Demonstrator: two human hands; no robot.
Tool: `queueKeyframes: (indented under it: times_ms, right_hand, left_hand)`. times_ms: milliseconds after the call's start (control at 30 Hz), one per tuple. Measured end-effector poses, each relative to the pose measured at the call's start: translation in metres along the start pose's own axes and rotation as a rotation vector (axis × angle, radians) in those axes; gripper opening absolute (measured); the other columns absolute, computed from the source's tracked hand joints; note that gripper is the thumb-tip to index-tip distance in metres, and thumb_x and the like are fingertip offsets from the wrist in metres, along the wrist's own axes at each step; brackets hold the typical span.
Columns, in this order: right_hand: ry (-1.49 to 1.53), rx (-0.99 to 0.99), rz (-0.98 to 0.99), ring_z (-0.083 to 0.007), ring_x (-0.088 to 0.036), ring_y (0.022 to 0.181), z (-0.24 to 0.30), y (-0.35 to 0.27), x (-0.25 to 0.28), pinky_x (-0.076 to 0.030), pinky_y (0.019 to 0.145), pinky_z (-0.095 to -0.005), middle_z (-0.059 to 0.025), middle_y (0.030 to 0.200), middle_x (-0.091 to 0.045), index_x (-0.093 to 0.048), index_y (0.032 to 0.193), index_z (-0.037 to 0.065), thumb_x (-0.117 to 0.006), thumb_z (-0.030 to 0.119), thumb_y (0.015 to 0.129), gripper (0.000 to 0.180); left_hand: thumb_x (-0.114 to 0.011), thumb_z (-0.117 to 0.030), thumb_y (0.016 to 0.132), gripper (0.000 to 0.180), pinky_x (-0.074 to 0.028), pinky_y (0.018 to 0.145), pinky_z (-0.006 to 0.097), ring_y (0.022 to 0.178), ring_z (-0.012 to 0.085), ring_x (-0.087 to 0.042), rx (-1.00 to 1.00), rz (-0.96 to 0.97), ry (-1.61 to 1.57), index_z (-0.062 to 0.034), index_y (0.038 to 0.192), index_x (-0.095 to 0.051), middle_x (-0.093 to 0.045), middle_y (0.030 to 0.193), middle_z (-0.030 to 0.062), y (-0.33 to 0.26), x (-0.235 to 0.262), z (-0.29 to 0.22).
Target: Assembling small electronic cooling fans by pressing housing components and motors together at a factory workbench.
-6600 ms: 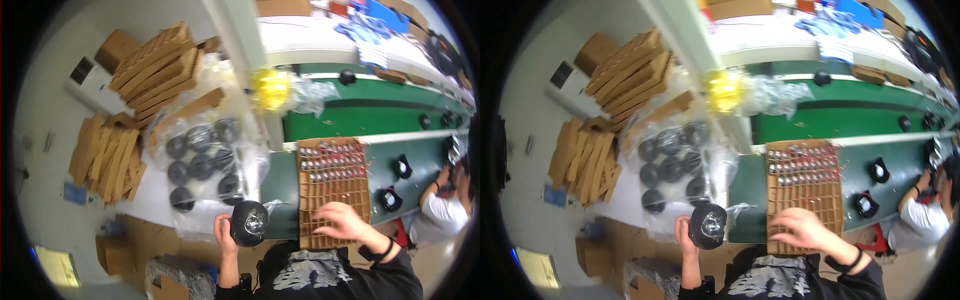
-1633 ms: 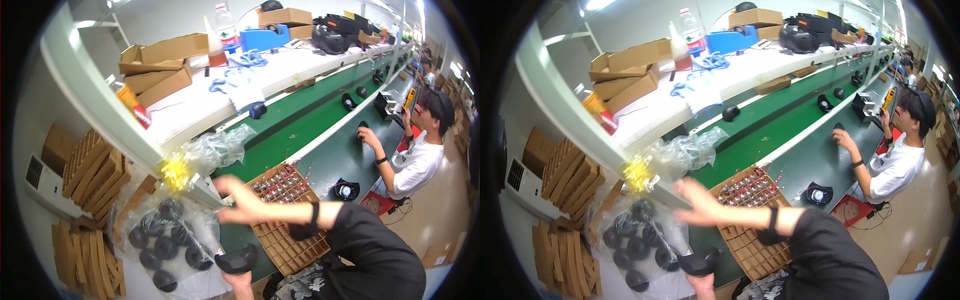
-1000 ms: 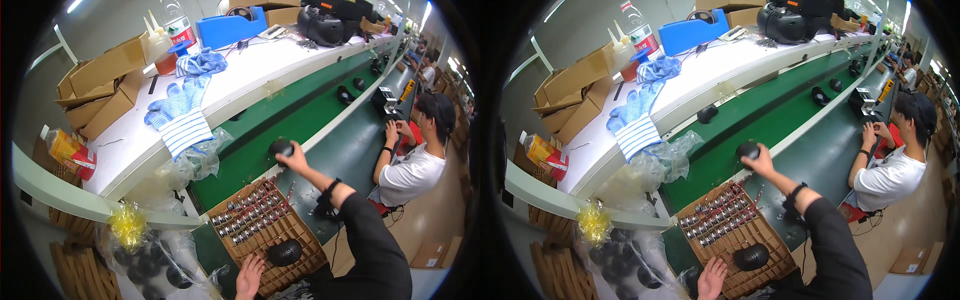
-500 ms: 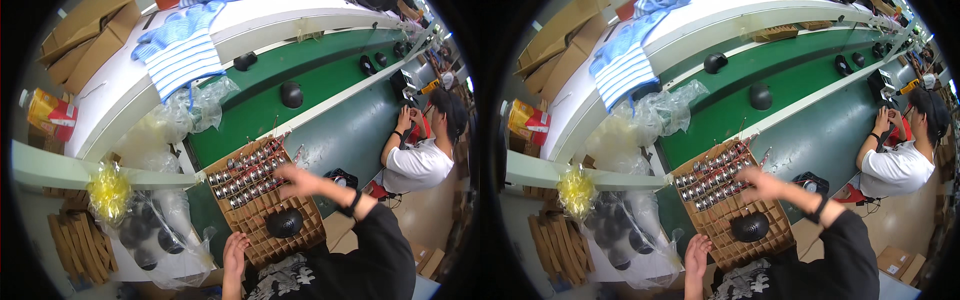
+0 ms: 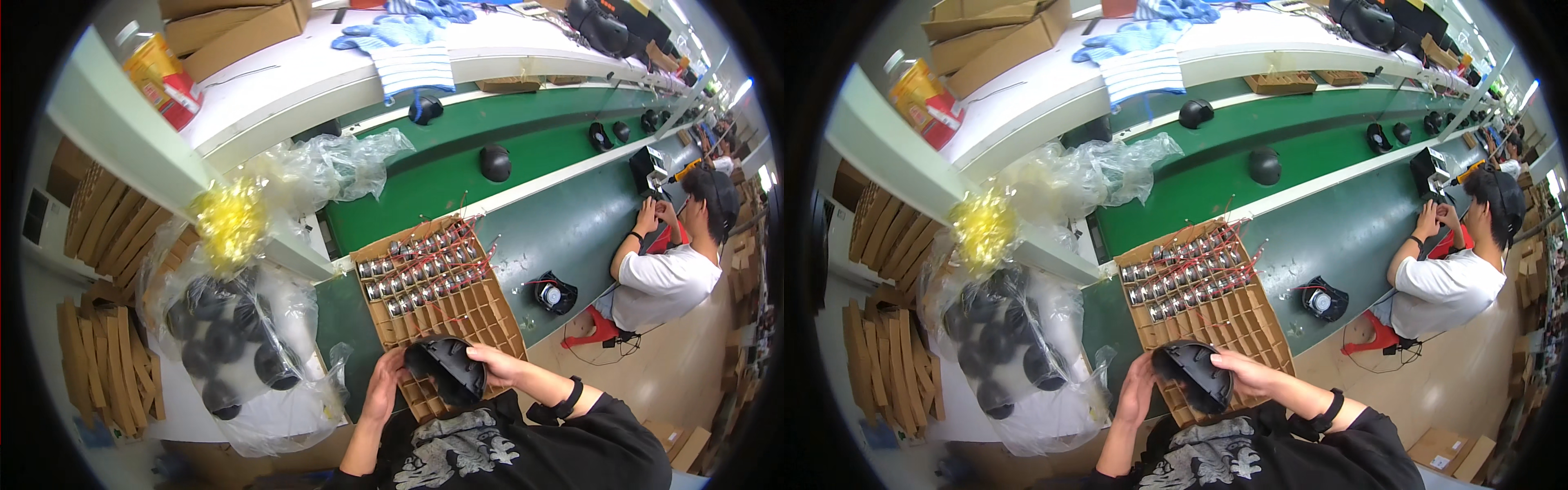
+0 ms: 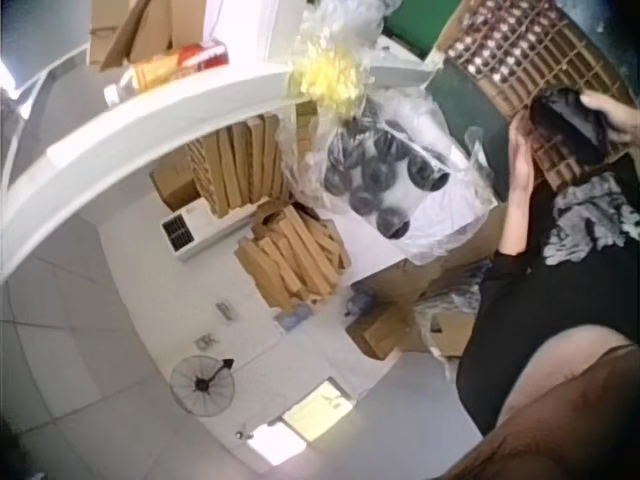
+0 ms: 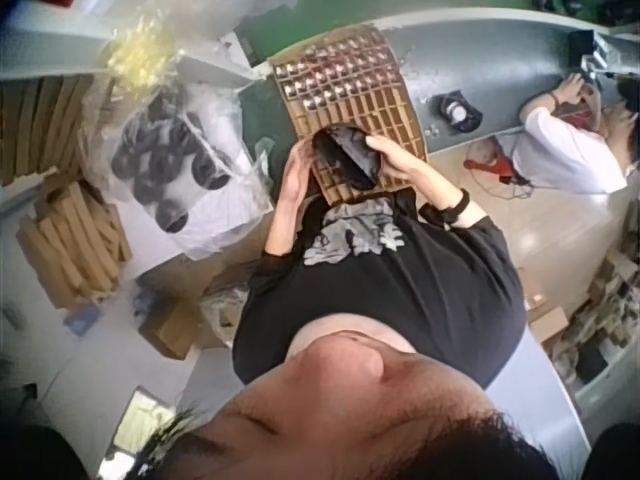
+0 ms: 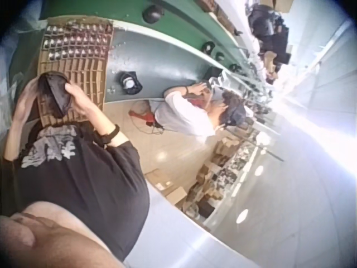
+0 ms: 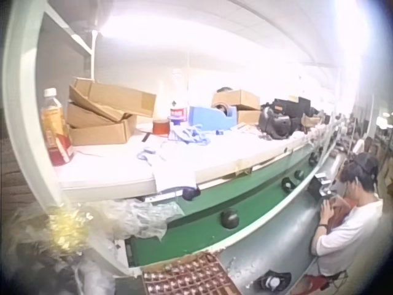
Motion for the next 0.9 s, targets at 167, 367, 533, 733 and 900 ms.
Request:
queueKeyframes:
  times_ms: [167,367,533,733,900]
  right_hand:
    - [0.654,-0.203,0.471,-0.0376,-0.043,0.126,-0.038,0.02,-0.065,-0.037,0.104,-0.0493,-0.0207,0.142,-0.036,-0.022,0.146,0.01,-0.022,0.065,0.092,0.078]
    - [0.273,-0.07,-0.085,-0.0296,-0.047,0.124,-0.059,0.041,-0.075,-0.038,0.105,-0.0444,-0.0171,0.139,-0.042,-0.025,0.145,0.012,-0.031,0.051,0.097,0.062]
    - [0.21,-0.124,-0.059,-0.0302,-0.045,0.126,-0.069,0.053,-0.069,-0.037,0.106,-0.0463,-0.0172,0.139,-0.042,-0.028,0.143,0.006,-0.036,0.053,0.095,0.068]
    - [0.053,-0.415,0.11,-0.032,-0.059,0.107,-0.086,0.066,-0.083,-0.055,0.084,-0.0465,-0.0181,0.127,-0.052,-0.028,0.142,0.014,-0.025,0.063,0.093,0.069]
    - [0.387,-0.296,0.122,-0.0252,-0.049,0.122,-0.072,0.069,-0.078,-0.043,0.1,-0.0475,-0.0159,0.134,-0.046,-0.026,0.142,0.004,-0.035,0.058,0.093,0.073]
  left_hand:
    - [-0.079,-0.063,0.053,0.124,-0.026,0.112,0.046,0.136,0.0327,-0.029,0.042,0.309,-0.311,-0.01,0.147,-0.017,-0.024,0.149,0.0196,-0.01,-0.033,-0.026]
    - [-0.069,-0.07,0.058,0.119,-0.029,0.111,0.043,0.134,0.0301,-0.032,0.046,0.232,-0.52,-0.0092,0.146,-0.017,-0.026,0.148,0.0183,-0.041,0.009,-0.006]
    - [-0.075,-0.063,0.06,0.112,-0.045,0.095,0.034,0.117,0.0177,-0.05,0.103,0.341,-0.846,-0.0067,0.143,-0.026,-0.045,0.136,0.0103,-0.063,0.051,0.032]
    - [-0.084,-0.042,0.062,0.102,-0.04,0.103,0.041,0.124,0.0281,-0.046,0.012,0.206,-0.574,-0.0028,0.139,-0.032,-0.044,0.136,0.0138,-0.053,0.018,-0.032]
    - [-0.091,-0.035,0.049,0.127,-0.032,0.109,0.045,0.133,0.0282,-0.034,-0.166,-0.02,-0.119,-0.0102,0.147,-0.013,-0.029,0.147,0.0118,-0.065,0.038,-0.031]
Point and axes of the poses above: each hand's wrist, its own y-axis towards the middle knuckle, its own x-axis out of the back of the hand, z = x × y, the point moved 6 cm from there along y, towards the middle knuckle
